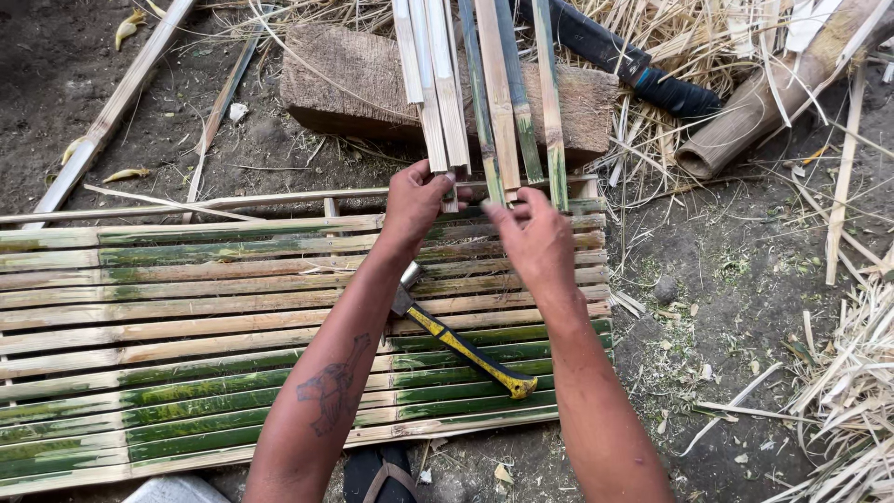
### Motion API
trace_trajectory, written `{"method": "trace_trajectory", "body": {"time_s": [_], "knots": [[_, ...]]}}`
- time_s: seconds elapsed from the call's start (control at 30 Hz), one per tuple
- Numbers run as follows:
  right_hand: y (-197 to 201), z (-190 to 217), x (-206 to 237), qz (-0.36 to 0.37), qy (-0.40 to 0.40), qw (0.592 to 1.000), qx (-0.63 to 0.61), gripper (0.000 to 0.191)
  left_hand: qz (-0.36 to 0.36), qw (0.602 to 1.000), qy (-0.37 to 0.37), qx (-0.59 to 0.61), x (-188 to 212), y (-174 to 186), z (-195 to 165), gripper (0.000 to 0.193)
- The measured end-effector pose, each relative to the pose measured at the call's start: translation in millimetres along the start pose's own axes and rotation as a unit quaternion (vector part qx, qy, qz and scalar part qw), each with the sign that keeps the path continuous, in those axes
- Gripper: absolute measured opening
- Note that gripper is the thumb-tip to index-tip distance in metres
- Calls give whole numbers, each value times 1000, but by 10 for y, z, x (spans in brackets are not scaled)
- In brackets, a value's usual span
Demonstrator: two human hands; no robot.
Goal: The person arranges bamboo strips on a frame and secures them with nails using a hammer. They repeatedly pick up nails from a container and hammer them into the bamboo structure.
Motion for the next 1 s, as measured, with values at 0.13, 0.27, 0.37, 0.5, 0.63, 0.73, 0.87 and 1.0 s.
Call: {"method": "trace_trajectory", "body": {"time_s": [0.13,0.27,0.37,0.5,0.63,0.73,0.87,1.0], "knots": [[-26,-7,-8,21,-20,996,-88,58,-146,924,-249,-251,111,36,-135,59],[13,-113,-42,-28,-30,999,5,52,-190,798,-366,-440,252,-20,-355,71],[79,-154,-35,-87,20,994,58,49,-85,899,-71,-424,266,34,-375,18],[90,-71,44,-178,83,979,51,50,-74,984,25,-159,250,259,-408,18],[-184,165,-27,-46,71,994,-66,38,-43,997,27,-52,259,350,-335,24],[-358,410,-201,-165,295,940,-36,40,-149,956,-133,-215,309,318,-364,35],[-528,338,-365,-78,152,985,-33,27,-209,743,-482,-414,426,171,-513,64],[-544,159,-384,-51,39,994,-94,38,-175,681,-483,-522,322,79,-501,36]]}}
Point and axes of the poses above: each hand's wrist, its own x-axis away from the middle knuckle, its own y-axis out of the back of the hand, z = x × y, the point moved 2 cm from there along -x, towards the middle knuckle, and after that the axes turned 15 degrees about -z, right-handed, at the moved point
